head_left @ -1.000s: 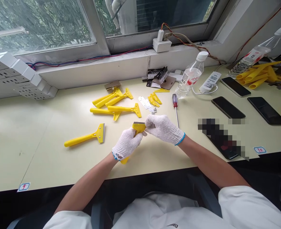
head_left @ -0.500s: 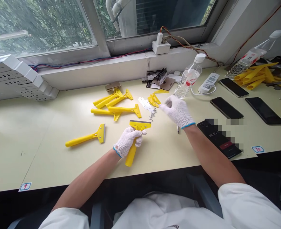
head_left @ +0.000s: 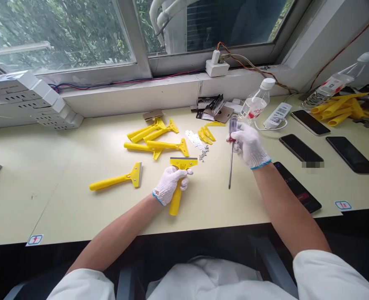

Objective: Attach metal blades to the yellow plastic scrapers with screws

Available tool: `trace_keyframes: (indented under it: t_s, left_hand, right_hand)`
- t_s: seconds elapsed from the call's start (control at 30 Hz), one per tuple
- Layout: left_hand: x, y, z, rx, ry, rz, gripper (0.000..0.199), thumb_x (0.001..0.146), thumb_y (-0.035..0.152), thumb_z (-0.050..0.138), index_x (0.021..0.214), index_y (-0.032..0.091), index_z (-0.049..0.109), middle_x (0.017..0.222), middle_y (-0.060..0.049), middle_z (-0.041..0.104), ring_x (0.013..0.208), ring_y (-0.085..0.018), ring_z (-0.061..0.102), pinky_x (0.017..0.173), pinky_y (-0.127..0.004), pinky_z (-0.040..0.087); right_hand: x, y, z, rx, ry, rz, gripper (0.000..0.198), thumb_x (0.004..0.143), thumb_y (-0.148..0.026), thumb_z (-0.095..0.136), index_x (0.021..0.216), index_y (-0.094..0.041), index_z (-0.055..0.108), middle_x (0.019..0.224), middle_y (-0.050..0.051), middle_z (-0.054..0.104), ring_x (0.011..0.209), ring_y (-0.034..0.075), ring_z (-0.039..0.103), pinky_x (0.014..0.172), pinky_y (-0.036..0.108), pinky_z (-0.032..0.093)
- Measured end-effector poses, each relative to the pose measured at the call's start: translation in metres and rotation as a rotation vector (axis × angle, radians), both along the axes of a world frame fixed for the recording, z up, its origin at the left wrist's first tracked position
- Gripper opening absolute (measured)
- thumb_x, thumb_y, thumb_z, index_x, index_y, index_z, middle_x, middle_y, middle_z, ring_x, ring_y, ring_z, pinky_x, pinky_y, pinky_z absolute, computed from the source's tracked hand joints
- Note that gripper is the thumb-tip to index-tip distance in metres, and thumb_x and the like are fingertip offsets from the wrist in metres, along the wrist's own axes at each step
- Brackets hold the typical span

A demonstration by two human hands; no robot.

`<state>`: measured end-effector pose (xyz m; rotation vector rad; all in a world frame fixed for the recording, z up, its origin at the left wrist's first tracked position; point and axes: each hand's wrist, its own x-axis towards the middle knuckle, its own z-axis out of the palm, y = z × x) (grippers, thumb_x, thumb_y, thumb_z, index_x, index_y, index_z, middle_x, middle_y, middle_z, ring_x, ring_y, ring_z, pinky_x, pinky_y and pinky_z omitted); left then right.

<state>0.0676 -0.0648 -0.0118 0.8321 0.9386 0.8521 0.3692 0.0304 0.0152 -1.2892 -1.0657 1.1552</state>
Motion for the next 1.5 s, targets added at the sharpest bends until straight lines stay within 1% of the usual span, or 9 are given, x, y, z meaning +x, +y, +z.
trace_keyframes:
  t_s: [0.13,0.23,0.37,0.6,0.87,1.07,1.17,1.37,1.5]
  left_hand:
    - [0.0,0.001,-0.003,0.018,0.017,0.031,0.026,0.085,0.037,0.079,0.093,0.014,0.071,0.078,-0.002,0.064,0.053,-0.008,0.046,0.052,-0.027,0.036]
    - [0.0,0.001,-0.004,0.023,0.047,0.024,0.026,0.086,0.039,0.077,0.094,0.015,0.071,0.072,-0.001,0.062,0.052,-0.01,0.047,0.052,-0.027,0.037]
    - [0.001,0.001,-0.005,0.028,0.081,0.0,0.026,0.087,0.041,0.075,0.093,0.015,0.072,0.068,0.0,0.061,0.051,-0.011,0.049,0.053,-0.028,0.038]
    - [0.001,0.002,-0.005,0.048,0.093,0.003,0.025,0.088,0.04,0.075,0.092,0.015,0.072,0.07,-0.001,0.063,0.051,-0.011,0.05,0.053,-0.028,0.038]
    - [0.003,0.001,-0.003,0.056,0.093,0.016,0.024,0.087,0.039,0.074,0.088,0.015,0.071,0.072,-0.001,0.064,0.05,-0.01,0.049,0.052,-0.028,0.038]
    - [0.004,0.001,-0.002,0.023,0.114,0.019,0.028,0.084,0.041,0.076,0.095,0.015,0.072,0.065,0.001,0.06,0.05,-0.012,0.049,0.052,-0.028,0.038]
    - [0.005,0.001,-0.002,0.022,0.119,0.035,0.029,0.084,0.041,0.077,0.095,0.015,0.072,0.065,0.001,0.06,0.051,-0.011,0.048,0.052,-0.027,0.038]
    - [0.004,0.0,-0.001,0.023,0.106,0.027,0.028,0.084,0.039,0.077,0.097,0.015,0.072,0.063,0.002,0.057,0.051,-0.011,0.046,0.052,-0.026,0.038]
    - [0.003,0.001,-0.003,0.028,0.108,0.026,0.026,0.086,0.038,0.076,0.095,0.015,0.072,0.063,0.002,0.057,0.051,-0.011,0.047,0.052,-0.026,0.037]
  right_hand:
    - [-0.017,-0.018,0.016,0.23,0.246,-0.145,0.049,0.075,-0.036,0.072,0.12,-0.027,0.055,0.079,-0.002,0.065,0.061,0.016,0.059,0.041,0.022,0.033]
    - [-0.023,-0.024,0.014,0.421,0.258,-0.298,0.039,0.089,-0.047,0.07,0.116,-0.029,0.049,0.076,-0.005,0.063,0.054,0.015,0.057,0.038,0.022,0.034]
    - [-0.027,-0.034,0.005,0.556,0.221,-0.392,0.037,0.09,-0.043,0.068,0.116,-0.03,0.044,0.079,-0.006,0.07,0.049,0.016,0.059,0.04,0.026,0.046]
    - [-0.034,-0.042,-0.003,0.667,0.163,-0.229,0.036,0.095,-0.043,0.075,0.114,-0.033,0.047,0.089,-0.004,0.075,0.053,0.017,0.063,0.041,0.031,0.052]
    - [-0.036,-0.045,-0.003,0.667,0.118,-0.21,0.037,0.096,-0.046,0.077,0.114,-0.033,0.047,0.088,-0.003,0.075,0.056,0.019,0.066,0.042,0.032,0.053]
    - [-0.045,-0.054,0.002,0.816,0.095,-0.168,0.035,0.098,-0.043,0.08,0.112,-0.033,0.05,0.088,-0.003,0.078,0.053,0.018,0.065,0.044,0.032,0.054]
    - [-0.05,-0.06,0.011,0.893,0.056,-0.098,0.032,0.1,-0.04,0.081,0.114,-0.033,0.053,0.09,-0.002,0.079,0.059,0.018,0.069,0.05,0.032,0.058]
    - [-0.05,-0.064,0.041,0.933,-0.105,0.191,0.029,0.099,-0.039,0.085,0.117,-0.032,0.063,0.104,0.002,0.081,0.074,0.018,0.077,0.066,0.033,0.067]
    - [-0.05,-0.061,0.063,0.919,-0.199,0.323,0.047,0.094,-0.035,0.09,0.135,-0.037,0.067,0.112,0.002,0.078,0.086,0.019,0.08,0.073,0.034,0.07]
